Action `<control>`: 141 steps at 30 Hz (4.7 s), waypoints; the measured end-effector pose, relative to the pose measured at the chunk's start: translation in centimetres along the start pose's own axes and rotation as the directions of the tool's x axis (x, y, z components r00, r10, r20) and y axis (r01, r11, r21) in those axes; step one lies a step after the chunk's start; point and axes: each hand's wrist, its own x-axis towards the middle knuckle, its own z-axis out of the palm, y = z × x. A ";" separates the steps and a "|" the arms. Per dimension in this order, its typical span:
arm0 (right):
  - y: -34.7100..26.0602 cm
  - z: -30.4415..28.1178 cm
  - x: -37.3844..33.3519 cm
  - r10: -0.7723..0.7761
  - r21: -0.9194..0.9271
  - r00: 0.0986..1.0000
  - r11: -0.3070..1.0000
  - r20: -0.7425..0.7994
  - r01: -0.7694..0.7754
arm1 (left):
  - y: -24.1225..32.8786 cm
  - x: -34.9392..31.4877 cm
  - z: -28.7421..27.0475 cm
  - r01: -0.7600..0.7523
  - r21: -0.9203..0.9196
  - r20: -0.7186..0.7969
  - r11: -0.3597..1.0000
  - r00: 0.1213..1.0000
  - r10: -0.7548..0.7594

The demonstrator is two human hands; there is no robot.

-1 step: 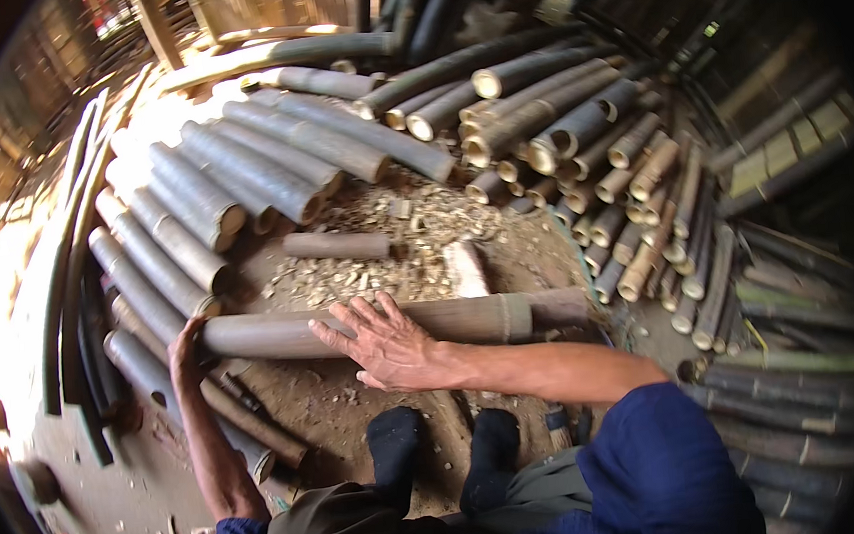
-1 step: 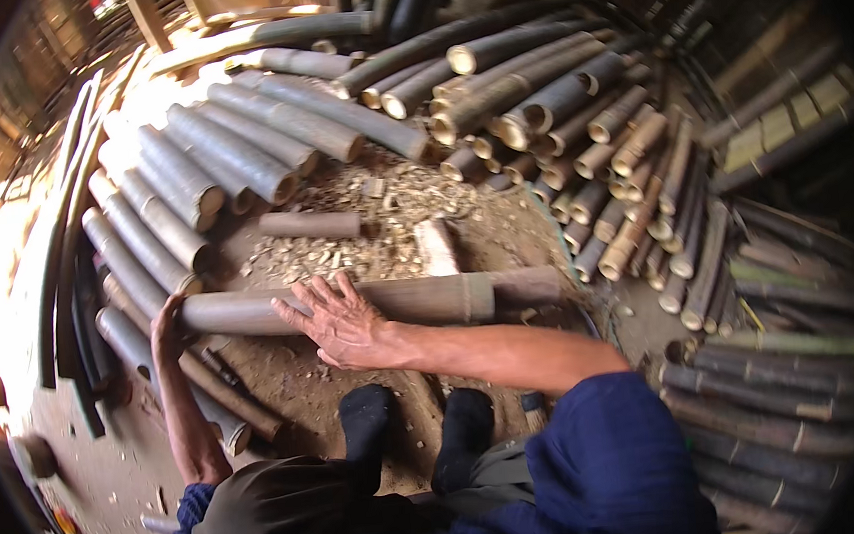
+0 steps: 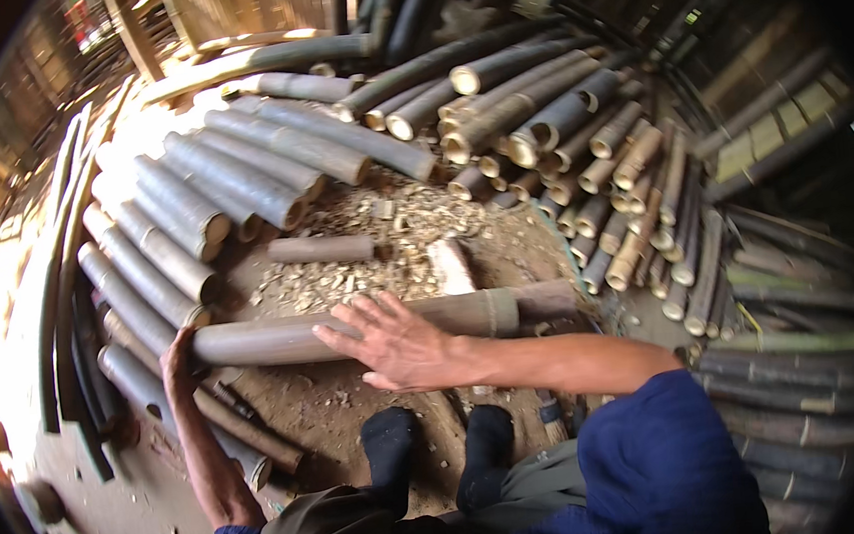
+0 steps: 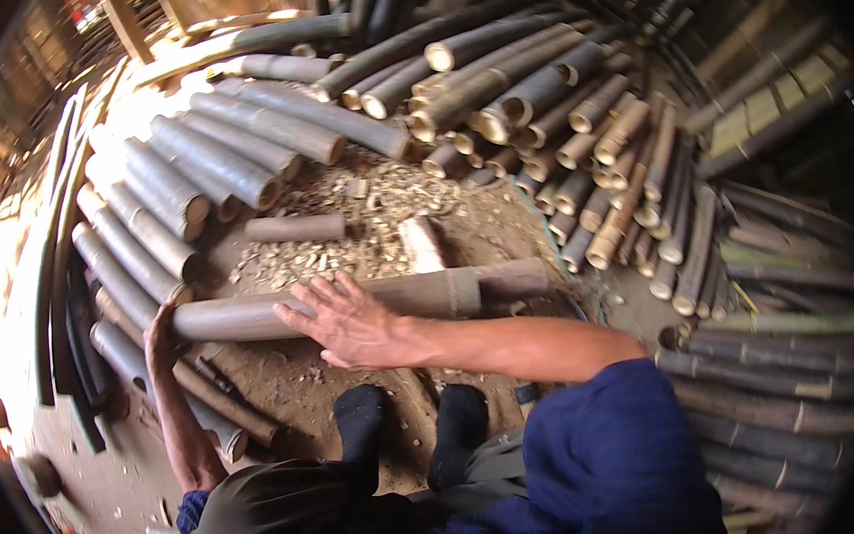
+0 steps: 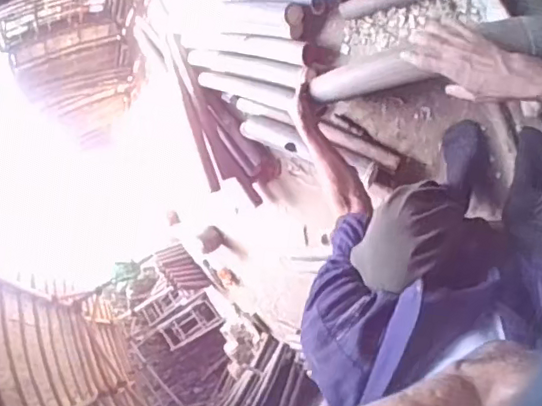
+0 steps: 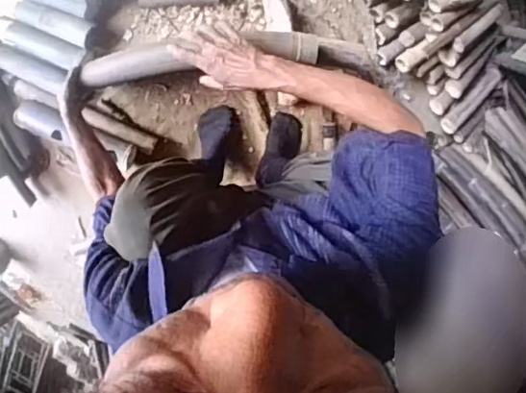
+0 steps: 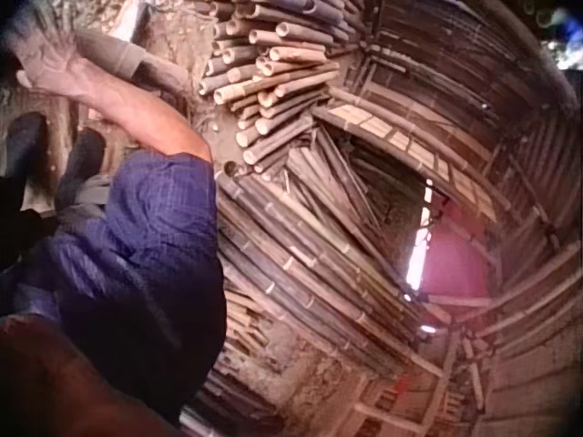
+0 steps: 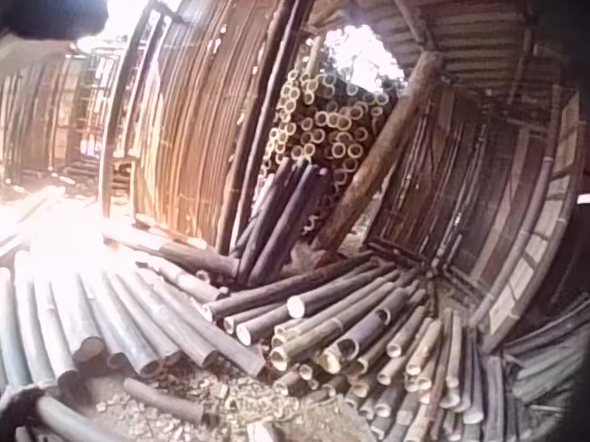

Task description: The person handles bamboo segments, cuts a piece of bamboo with a saw, and carves a notch in a bamboo pole with a knife.

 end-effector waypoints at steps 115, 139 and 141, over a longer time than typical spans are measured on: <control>-19.4 -11.9 -32.4 0.900 0.986 -0.409 0.169 -0.152 0.005 | 11.3 17.1 4.5 -0.158 -0.502 0.087 0.850 0.969 0.232; -23.4 -9.5 -37.9 0.843 0.973 -0.486 0.177 -0.229 -0.151 | -1.7 -17.6 29.0 -0.911 0.409 0.877 -0.048 0.378 0.296; -22.7 -8.7 -37.1 0.890 0.978 -0.413 0.139 -0.193 -0.158 | -0.5 -10.4 25.9 -0.921 0.218 0.957 -0.323 0.136 0.256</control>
